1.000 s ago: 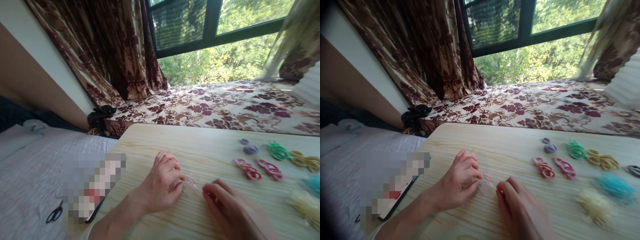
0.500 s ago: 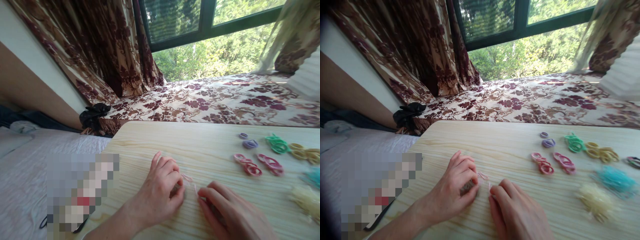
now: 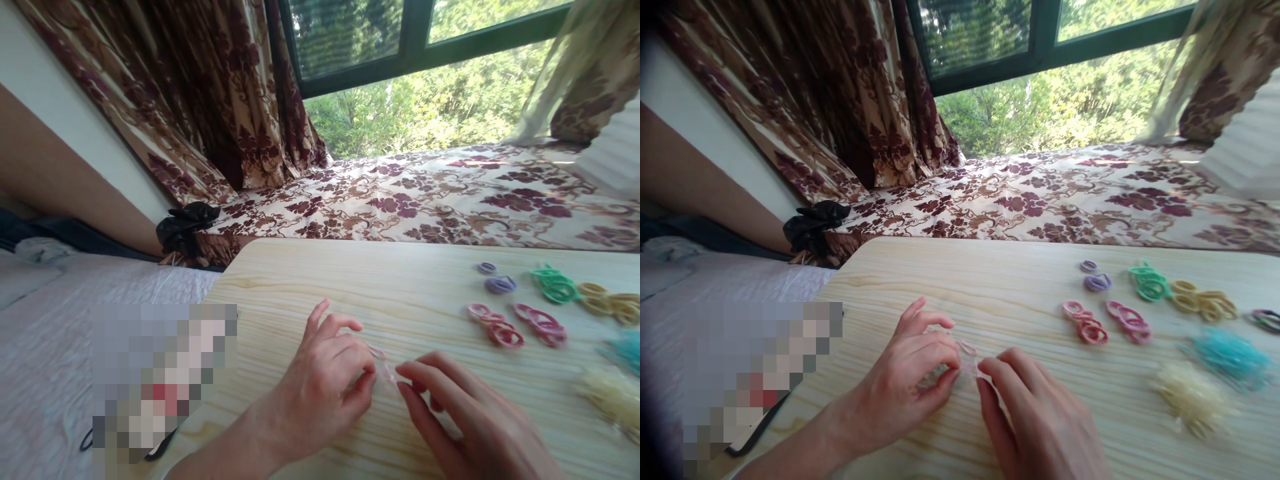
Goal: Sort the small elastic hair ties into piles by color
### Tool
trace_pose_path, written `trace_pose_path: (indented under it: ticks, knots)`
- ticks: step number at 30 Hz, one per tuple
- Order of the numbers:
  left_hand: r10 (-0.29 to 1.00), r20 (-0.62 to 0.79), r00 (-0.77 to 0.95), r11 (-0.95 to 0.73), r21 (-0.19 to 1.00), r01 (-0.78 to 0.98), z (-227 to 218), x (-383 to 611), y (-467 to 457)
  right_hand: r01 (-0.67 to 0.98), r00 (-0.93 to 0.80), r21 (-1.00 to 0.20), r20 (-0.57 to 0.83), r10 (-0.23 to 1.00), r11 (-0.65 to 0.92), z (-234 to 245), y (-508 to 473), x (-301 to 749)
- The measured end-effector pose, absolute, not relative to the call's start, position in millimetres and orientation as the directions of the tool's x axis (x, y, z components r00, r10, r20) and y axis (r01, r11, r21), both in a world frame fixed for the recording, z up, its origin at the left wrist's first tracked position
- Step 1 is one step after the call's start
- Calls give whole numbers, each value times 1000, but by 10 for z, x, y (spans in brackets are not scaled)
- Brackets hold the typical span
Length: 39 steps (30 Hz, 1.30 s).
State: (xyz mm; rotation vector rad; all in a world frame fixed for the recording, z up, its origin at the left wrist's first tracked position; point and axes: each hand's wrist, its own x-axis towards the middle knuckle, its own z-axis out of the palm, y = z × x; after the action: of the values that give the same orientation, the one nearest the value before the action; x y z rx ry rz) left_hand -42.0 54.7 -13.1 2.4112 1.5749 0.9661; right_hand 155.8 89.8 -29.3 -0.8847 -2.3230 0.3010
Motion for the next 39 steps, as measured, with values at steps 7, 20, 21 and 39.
trace_pose_path:
  ticks: [7,20,21,39]
  knots:
    - [874,426,235,-408,378,831,-129,-449,561,568,-608,-334,446,657,752,-316,897,1573]
    - [877,431,215,-401,406,821,-136,-466,561,571,-651,-348,359,668,743,-287,939,1613]
    - [868,451,207,-407,409,817,-143,-463,565,568,-652,-364,348,674,738,-283,943,1614]
    - [824,512,242,-500,455,737,-155,-413,550,445,-521,-757,216,825,479,96,882,1701]
